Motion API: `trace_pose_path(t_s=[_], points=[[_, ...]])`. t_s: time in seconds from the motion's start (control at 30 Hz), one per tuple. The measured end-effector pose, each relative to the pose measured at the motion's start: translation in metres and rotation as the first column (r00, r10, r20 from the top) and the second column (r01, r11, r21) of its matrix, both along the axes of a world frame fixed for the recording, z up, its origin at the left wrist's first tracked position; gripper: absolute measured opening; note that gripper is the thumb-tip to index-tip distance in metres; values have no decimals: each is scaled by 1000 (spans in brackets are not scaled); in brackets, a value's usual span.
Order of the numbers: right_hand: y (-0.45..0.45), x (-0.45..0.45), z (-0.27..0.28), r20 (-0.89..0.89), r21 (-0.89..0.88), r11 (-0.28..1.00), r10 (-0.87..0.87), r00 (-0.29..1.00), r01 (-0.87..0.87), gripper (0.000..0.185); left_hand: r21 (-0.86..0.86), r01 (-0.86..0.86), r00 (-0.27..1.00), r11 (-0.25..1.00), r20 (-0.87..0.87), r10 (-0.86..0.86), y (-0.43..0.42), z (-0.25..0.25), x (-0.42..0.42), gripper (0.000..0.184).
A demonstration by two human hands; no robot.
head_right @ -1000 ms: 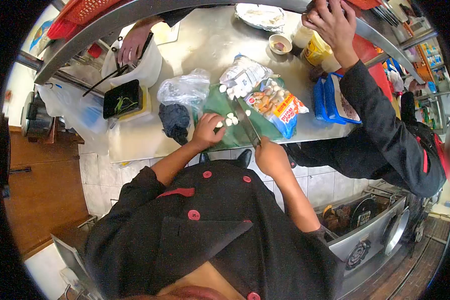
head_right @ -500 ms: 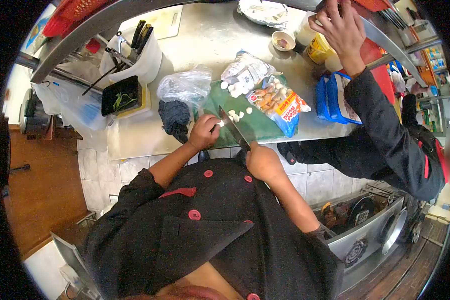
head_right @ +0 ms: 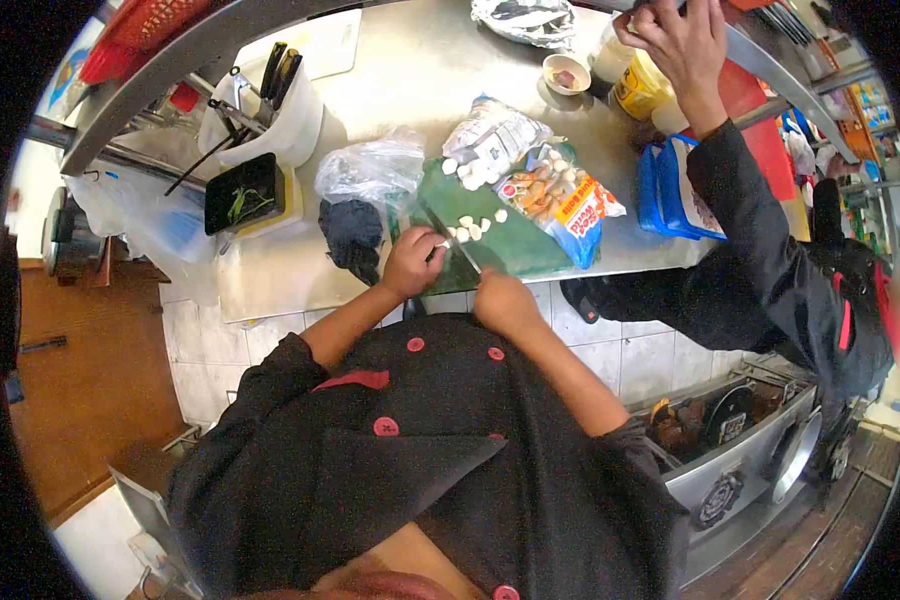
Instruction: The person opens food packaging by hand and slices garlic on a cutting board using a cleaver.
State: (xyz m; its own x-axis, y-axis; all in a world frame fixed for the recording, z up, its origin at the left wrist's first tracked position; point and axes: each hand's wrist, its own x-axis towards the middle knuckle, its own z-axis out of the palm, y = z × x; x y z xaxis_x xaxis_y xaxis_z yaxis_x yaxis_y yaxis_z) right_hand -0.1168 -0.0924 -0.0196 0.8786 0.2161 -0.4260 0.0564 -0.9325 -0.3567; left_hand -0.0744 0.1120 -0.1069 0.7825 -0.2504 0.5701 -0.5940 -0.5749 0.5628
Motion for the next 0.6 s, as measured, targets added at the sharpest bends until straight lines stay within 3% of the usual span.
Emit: trace_pose_path(t_s=[0.1,0.27,0.6], points=[[-19,6,11,43,103,994,-26,999,21,25,-6,58,997,998,-54,-58,-6,0,4,18],[-29,-13,61,8,26,996,-87,996,87,25,-21,58,994,998,-87,-60,-9,-3,4,20],[-20,-18,73,-71,-59,998,8,997,-12,20,-9,39,996,999,-85,-39,-10,-6,5,10]])
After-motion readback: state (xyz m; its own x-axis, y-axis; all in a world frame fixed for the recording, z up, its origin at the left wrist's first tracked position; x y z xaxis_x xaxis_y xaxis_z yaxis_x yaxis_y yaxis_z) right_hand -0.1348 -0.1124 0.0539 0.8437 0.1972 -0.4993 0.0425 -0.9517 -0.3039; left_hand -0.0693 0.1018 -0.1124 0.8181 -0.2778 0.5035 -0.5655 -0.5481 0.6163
